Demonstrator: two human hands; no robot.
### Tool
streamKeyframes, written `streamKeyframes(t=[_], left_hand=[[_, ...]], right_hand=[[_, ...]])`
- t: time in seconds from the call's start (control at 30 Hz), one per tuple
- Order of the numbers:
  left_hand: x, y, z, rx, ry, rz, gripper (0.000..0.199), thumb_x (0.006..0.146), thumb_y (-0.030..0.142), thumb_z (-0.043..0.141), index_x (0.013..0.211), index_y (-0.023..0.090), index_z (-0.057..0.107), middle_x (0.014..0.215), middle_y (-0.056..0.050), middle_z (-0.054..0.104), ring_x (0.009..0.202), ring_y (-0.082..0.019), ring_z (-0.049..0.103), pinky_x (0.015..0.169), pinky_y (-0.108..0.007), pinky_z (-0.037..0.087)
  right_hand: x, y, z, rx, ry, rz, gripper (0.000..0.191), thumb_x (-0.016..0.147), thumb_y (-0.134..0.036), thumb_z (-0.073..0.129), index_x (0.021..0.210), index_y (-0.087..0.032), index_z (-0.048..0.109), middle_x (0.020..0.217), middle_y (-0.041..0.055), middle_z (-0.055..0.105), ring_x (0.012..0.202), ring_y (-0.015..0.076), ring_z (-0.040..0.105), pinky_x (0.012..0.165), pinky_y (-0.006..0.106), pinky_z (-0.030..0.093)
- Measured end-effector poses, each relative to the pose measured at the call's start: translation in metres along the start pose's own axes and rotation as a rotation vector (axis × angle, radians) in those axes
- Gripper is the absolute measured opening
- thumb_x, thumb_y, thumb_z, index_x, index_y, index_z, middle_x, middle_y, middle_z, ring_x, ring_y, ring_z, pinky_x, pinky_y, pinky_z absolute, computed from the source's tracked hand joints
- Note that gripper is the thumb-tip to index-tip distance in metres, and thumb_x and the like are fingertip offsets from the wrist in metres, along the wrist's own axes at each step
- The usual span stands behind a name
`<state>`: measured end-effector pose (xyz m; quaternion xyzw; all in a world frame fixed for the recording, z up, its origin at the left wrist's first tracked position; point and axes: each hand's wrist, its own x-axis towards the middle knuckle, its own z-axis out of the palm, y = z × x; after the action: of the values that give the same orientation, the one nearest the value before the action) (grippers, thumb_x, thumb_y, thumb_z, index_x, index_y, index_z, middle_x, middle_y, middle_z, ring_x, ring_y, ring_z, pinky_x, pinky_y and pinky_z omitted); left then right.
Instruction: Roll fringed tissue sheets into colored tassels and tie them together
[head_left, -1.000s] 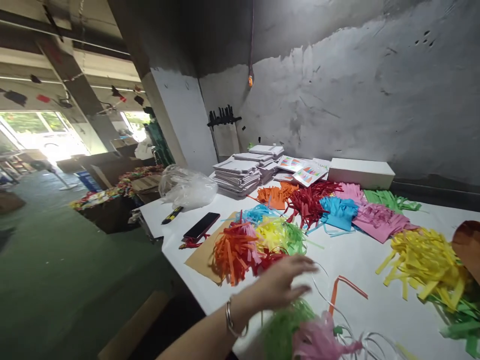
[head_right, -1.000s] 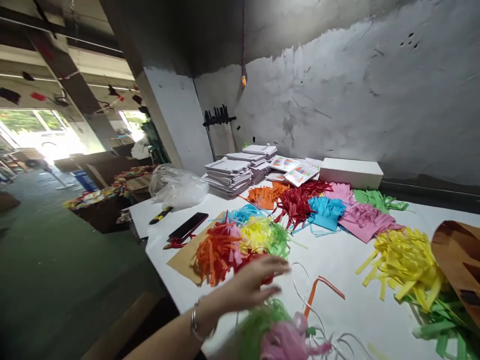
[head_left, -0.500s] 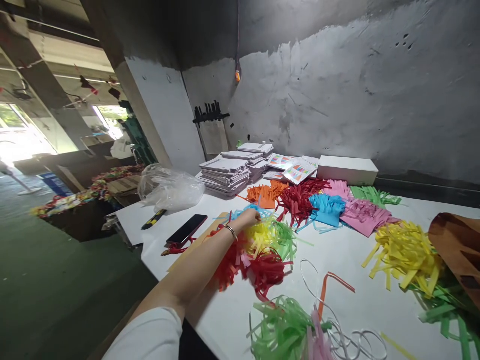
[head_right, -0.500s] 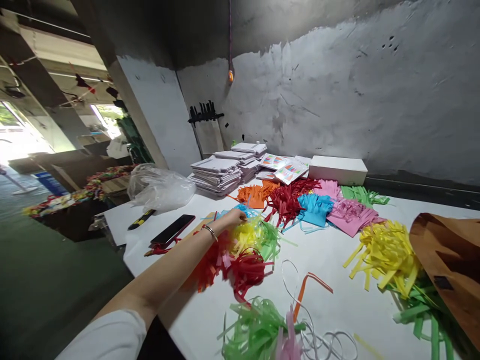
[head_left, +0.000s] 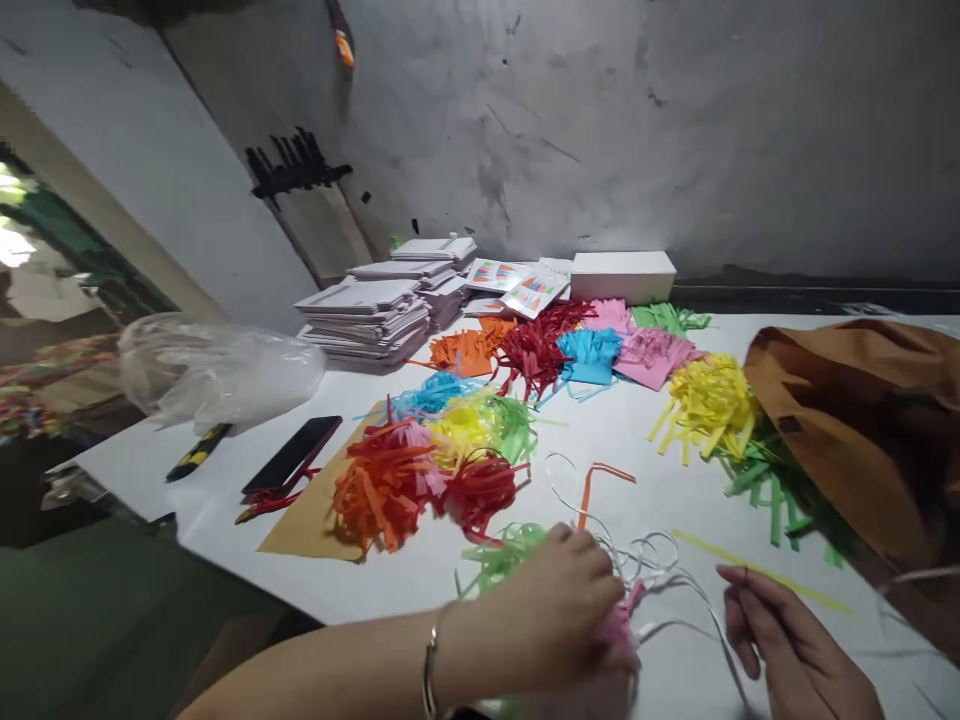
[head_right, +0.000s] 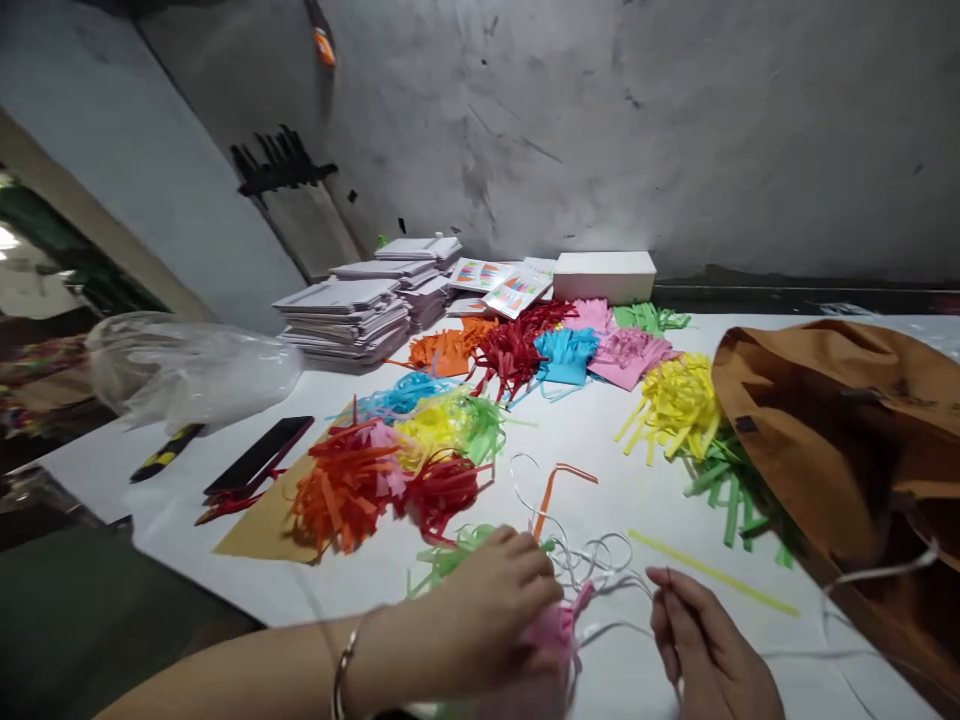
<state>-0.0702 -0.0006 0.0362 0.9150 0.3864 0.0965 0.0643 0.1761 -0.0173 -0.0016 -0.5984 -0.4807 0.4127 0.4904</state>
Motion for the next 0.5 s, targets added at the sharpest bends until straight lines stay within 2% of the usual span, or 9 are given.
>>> streamKeyframes(t=[0.03, 0.07, 0.17, 0.23, 0.33, 0.5], left_hand=[[0.001, 0.013, 0.015, 0.096, -0.019, 0.040, 0.037, 0.085, 0.052, 0.068, 0.096, 0.016, 0.066, 0.088, -0.008, 0.069, 0.087, -0.027, 0.060, 0.082, -0.042, 0.045], [0.002, 0.021, 0.028, 0.184, -0.028, 0.065, 0.029, 0.087, 0.044, 0.068, 0.092, 0.016, 0.066, 0.085, -0.008, 0.068, 0.085, -0.026, 0.059, 0.083, -0.043, 0.044], [0.004, 0.022, 0.050, 0.260, -0.044, 0.070, 0.008, 0.088, 0.024, 0.067, 0.085, 0.017, 0.064, 0.081, -0.006, 0.067, 0.083, -0.024, 0.057, 0.083, -0.042, 0.040], [0.003, 0.015, 0.047, 0.154, -0.033, 0.003, 0.009, 0.086, 0.021, 0.069, 0.082, 0.019, 0.062, 0.081, -0.004, 0.067, 0.083, -0.022, 0.056, 0.082, -0.039, 0.039], [-0.004, 0.007, 0.031, -0.052, 0.039, -0.101, 0.012, 0.080, 0.014, 0.070, 0.081, 0.019, 0.059, 0.083, -0.001, 0.066, 0.081, -0.019, 0.055, 0.079, -0.035, 0.037], [-0.014, 0.014, 0.009, -0.240, 0.190, -0.048, 0.016, 0.088, 0.004, 0.052, 0.088, 0.020, 0.056, 0.087, -0.002, 0.066, 0.084, -0.019, 0.052, 0.083, -0.036, 0.037]], right_hand=[[-0.002, -0.002, -0.002, -0.010, -0.024, -0.026, 0.044, 0.086, -0.063, 0.063, 0.101, -0.023, 0.073, 0.070, 0.0036, 0.066, 0.054, 0.0149, 0.057, 0.052, 0.022, 0.054], [-0.004, -0.004, -0.005, -0.012, -0.037, -0.055, 0.044, 0.087, -0.062, 0.062, 0.103, -0.023, 0.073, 0.070, 0.0034, 0.065, 0.054, 0.0148, 0.057, 0.052, 0.022, 0.054], [-0.009, -0.004, -0.013, 0.000, -0.033, -0.108, 0.040, 0.089, -0.059, 0.061, 0.104, -0.023, 0.073, 0.071, 0.0028, 0.064, 0.055, 0.0141, 0.057, 0.053, 0.022, 0.053], [-0.012, -0.001, -0.018, 0.001, -0.008, -0.104, 0.039, 0.090, -0.058, 0.061, 0.104, -0.024, 0.073, 0.072, 0.0024, 0.064, 0.054, 0.0133, 0.055, 0.052, 0.021, 0.051], [-0.013, 0.001, -0.020, 0.024, 0.002, -0.066, 0.040, 0.089, -0.058, 0.062, 0.104, -0.023, 0.074, 0.072, 0.0027, 0.064, 0.057, 0.0134, 0.055, 0.055, 0.021, 0.051], [-0.012, 0.002, -0.004, 0.101, -0.160, -0.063, 0.038, 0.091, -0.055, 0.059, 0.101, -0.021, 0.072, 0.070, 0.0017, 0.062, 0.052, 0.0118, 0.050, 0.050, 0.021, 0.045]])
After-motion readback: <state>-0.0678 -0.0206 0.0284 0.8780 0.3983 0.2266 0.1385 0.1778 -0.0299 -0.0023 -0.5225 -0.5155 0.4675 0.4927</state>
